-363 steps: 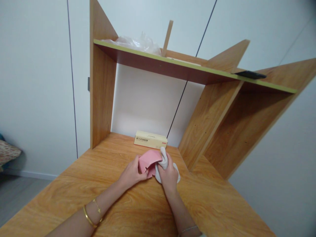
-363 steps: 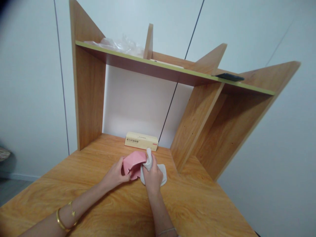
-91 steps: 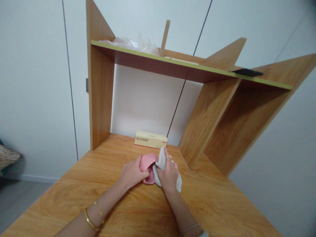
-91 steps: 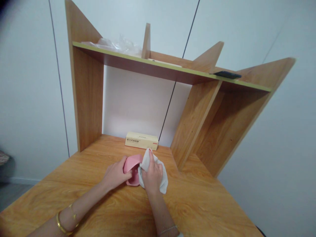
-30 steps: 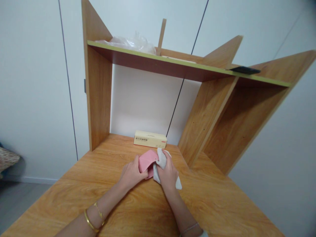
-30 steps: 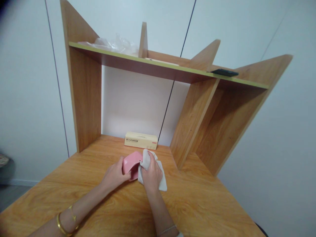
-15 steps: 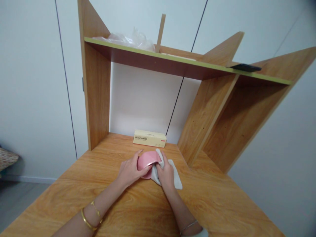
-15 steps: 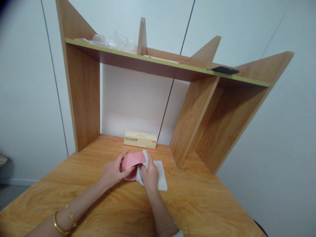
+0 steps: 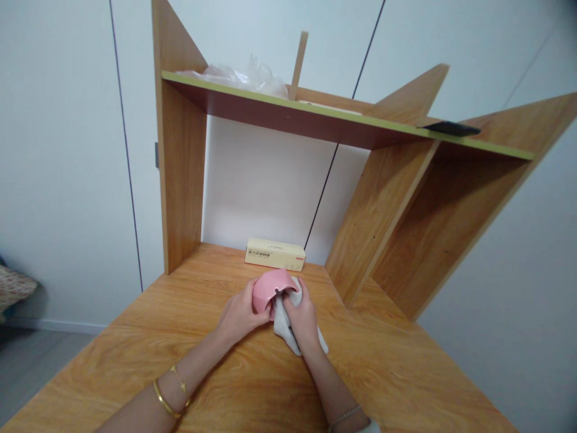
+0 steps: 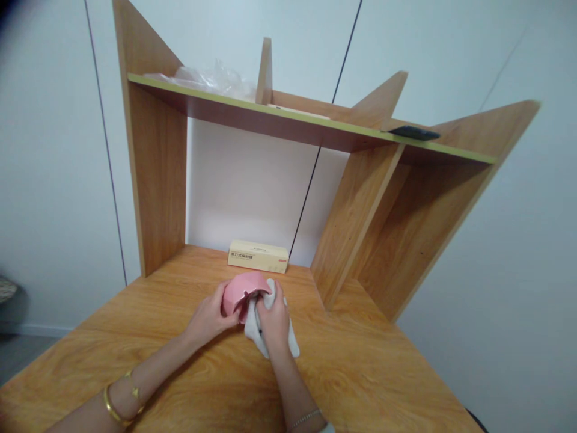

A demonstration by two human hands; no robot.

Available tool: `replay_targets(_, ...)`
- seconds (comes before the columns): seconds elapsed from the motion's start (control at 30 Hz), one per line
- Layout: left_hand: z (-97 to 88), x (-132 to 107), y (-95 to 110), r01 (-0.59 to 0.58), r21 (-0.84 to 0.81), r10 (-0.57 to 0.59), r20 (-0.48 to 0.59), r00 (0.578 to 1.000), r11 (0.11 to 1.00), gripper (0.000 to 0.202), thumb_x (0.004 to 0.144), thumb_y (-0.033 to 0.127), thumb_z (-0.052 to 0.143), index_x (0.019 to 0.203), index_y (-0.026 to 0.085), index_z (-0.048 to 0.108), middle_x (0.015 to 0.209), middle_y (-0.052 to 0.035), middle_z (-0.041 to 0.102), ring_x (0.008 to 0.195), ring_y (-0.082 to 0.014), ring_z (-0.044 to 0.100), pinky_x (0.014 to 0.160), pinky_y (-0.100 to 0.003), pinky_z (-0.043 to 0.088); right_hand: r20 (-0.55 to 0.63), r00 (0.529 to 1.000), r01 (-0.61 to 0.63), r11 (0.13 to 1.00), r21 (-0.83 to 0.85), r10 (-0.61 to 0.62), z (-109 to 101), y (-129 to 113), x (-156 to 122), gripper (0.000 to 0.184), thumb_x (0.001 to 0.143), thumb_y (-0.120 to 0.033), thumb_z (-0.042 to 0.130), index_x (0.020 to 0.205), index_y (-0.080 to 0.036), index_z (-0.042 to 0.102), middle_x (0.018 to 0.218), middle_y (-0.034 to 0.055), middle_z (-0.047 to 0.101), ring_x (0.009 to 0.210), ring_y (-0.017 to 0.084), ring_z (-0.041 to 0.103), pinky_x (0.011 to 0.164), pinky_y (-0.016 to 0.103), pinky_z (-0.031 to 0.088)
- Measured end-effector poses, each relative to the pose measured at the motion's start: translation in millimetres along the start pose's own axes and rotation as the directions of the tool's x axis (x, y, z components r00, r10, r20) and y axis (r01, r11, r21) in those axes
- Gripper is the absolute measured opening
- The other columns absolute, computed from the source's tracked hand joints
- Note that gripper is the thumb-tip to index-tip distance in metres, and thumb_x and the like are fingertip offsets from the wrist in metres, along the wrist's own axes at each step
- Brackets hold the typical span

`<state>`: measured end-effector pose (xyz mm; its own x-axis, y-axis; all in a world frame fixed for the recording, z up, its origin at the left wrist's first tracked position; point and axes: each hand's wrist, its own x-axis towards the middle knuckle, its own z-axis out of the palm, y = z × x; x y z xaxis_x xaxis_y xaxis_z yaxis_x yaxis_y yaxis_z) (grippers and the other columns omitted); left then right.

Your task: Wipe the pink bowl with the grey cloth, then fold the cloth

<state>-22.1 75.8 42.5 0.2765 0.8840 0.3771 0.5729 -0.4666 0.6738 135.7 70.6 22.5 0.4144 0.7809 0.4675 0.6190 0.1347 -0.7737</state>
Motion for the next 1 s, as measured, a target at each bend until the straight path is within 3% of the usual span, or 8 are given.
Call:
replay_targets(0.13, -4.0, -1.6, 7.2, 0.009, 0.103, -0.013, 0.038, 0.999, 0.995, 0.059, 0.067, 0.040, 0.058, 0.120, 0.019, 0.042, 0.103, -0.0081, 0.062, 0.090, -0.0262, 0.059, 0.076, -0.032, 0.043, -0.048, 0.999, 0.021, 0.996, -0.087, -0.025, -8.4, -4.4, -1.2, 0.059, 0.072, -0.031, 0.049, 0.129, -0.019, 0.037, 0.116, 0.0108, 0.057, 0.103, 0.025, 0.054, 0.080, 0.034, 0.042)
replay_targets(0.33, -5.1, -3.1, 11.6, 0.030, 0.096, -0.035, 0.047, 0.998, 0.995, 0.060, 0.067, 0.037, 0.058, 0.122, 0.018, 0.040, 0.109, -0.0090, 0.060, 0.093, -0.0268, 0.058, 0.078, -0.032, 0.042, -0.049, 0.995, 0.083, 0.995, -0.062, -0.086, -10.4, -6.3, -3.2, 0.059, 0.074, -0.033, 0.048, 0.130, -0.021, 0.034, 0.121, 0.0106, 0.053, 0.106, 0.025, 0.052, 0.082, 0.035, 0.041)
replay_targets(0.57, -6.5, -0.8, 8.6, 0.056, 0.100, -0.060, 0.037, 0.998, 0.993, 0.059, 0.068, 0.032, 0.058, 0.123, 0.019, 0.039, 0.108, -0.0080, 0.061, 0.097, -0.0262, 0.057, 0.082, -0.032, 0.041, 0.137, 0.990, 0.039, 0.999, -0.030, -0.034, -0.5, -3.5, -2.9, 0.068, 0.069, -0.036, 0.056, 0.130, -0.020, 0.030, 0.097, 0.0069, 0.065, 0.083, 0.022, 0.062, 0.066, 0.027, 0.045)
replay_targets(0.77, -1.8, -1.3, 8.6, 0.047, 0.104, -0.052, 0.051, 0.997, 0.993, 0.060, 0.067, 0.033, 0.058, 0.123, 0.019, 0.041, 0.109, -0.0081, 0.060, 0.095, -0.0260, 0.058, 0.080, -0.032, 0.042, 0.000, 0.997, 0.070, 0.978, -0.198, -0.071, -9.3, -7.6, -1.6, 0.058, 0.074, -0.028, 0.048, 0.130, -0.021, 0.034, 0.107, 0.0084, 0.061, 0.093, 0.024, 0.058, 0.074, 0.032, 0.044)
replay_targets(1.0, -3.9, -2.4, 13.4, 0.062, 0.066, -0.068, 0.081, 0.994, 0.996, 0.062, 0.066, 0.035, 0.059, 0.124, 0.020, 0.040, 0.109, -0.0072, 0.060, 0.095, -0.0257, 0.058, 0.079, -0.031, 0.042, -0.049, 0.953, 0.277, 0.926, -0.256, -0.299, -17.2, -9.9, -1.0, 0.057, 0.073, -0.023, 0.049, 0.128, -0.021, 0.036, 0.124, 0.0076, 0.050, 0.111, 0.023, 0.047, 0.090, 0.036, 0.037)
